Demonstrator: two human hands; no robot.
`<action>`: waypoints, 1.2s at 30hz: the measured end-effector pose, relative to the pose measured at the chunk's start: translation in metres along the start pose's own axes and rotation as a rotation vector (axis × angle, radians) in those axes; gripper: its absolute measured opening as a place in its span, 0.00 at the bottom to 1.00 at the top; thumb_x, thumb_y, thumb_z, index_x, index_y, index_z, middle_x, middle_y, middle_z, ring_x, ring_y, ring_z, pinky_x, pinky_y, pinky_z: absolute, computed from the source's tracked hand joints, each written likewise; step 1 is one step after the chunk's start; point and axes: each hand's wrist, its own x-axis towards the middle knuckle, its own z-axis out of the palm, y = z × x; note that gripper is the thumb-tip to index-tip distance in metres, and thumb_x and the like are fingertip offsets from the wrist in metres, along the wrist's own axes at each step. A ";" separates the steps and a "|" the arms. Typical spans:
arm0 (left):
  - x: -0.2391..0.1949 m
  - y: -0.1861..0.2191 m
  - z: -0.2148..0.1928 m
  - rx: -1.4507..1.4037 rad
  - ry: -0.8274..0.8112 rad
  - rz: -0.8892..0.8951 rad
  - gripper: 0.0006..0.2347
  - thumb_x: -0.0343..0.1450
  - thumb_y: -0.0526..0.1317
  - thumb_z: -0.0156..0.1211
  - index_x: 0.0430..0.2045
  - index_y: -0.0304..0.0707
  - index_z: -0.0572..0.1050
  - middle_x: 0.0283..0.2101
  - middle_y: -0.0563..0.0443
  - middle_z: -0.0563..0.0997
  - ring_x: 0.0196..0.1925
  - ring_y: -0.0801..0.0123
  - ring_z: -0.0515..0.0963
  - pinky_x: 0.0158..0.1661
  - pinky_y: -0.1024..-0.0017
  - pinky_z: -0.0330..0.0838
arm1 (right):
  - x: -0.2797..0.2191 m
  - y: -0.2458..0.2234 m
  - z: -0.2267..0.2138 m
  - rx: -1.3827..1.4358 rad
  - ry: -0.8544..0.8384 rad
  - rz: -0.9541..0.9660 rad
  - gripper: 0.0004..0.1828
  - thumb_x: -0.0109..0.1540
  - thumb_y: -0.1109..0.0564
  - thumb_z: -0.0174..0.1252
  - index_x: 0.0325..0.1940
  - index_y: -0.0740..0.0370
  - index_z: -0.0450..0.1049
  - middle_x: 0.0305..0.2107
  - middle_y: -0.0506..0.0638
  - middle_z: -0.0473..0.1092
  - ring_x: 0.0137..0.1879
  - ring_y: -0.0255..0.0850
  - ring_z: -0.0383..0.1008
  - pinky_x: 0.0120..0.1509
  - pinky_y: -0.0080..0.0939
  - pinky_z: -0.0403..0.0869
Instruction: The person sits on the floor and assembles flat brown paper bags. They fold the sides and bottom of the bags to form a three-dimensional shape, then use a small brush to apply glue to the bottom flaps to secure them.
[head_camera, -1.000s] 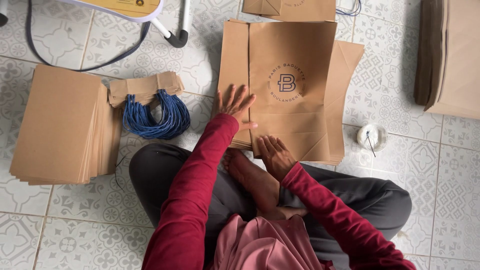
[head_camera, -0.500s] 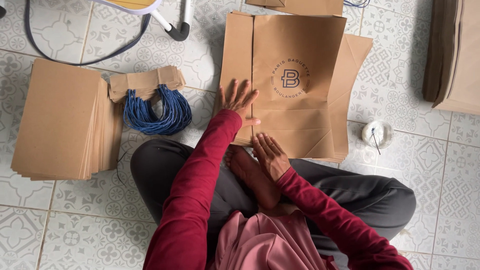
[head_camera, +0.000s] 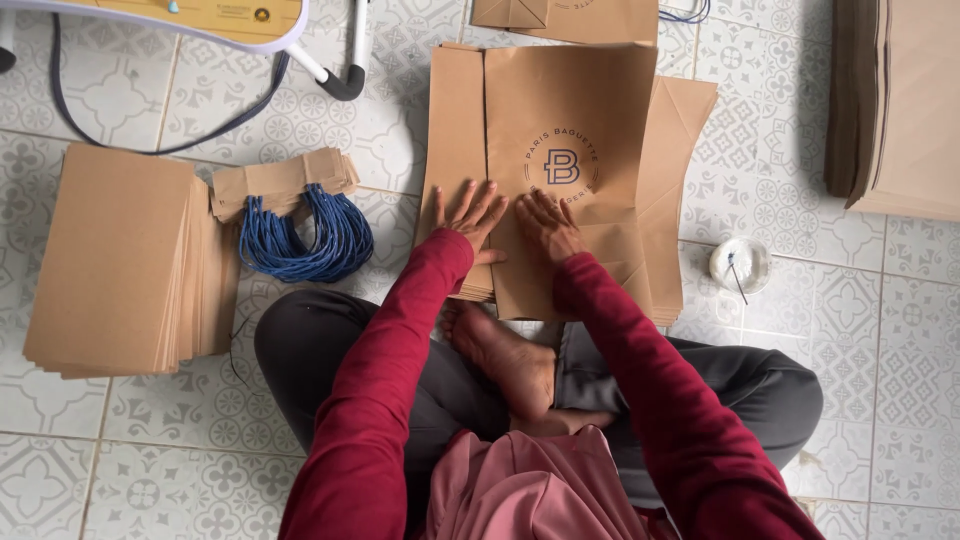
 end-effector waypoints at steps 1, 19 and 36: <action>-0.002 0.001 -0.005 0.009 -0.003 0.003 0.42 0.68 0.74 0.40 0.74 0.67 0.32 0.78 0.64 0.27 0.79 0.58 0.24 0.66 0.27 0.17 | -0.006 -0.018 -0.013 0.004 0.005 0.007 0.28 0.67 0.50 0.53 0.74 0.51 0.66 0.66 0.55 0.67 0.75 0.55 0.59 0.76 0.65 0.57; -0.021 0.026 0.017 -0.150 0.133 -0.296 0.47 0.64 0.67 0.61 0.75 0.58 0.39 0.79 0.52 0.34 0.80 0.55 0.31 0.68 0.28 0.24 | -0.030 -0.064 -0.071 0.452 -0.060 0.336 0.19 0.61 0.41 0.60 0.49 0.52 0.81 0.36 0.57 0.79 0.42 0.61 0.80 0.42 0.62 0.77; 0.095 0.010 0.064 -0.688 0.740 -0.623 0.28 0.60 0.42 0.64 0.58 0.49 0.68 0.69 0.58 0.62 0.64 0.56 0.73 0.58 0.48 0.69 | 0.018 -0.093 -0.068 0.001 -0.163 0.315 0.33 0.71 0.38 0.29 0.82 0.35 0.41 0.79 0.47 0.40 0.83 0.49 0.36 0.82 0.63 0.35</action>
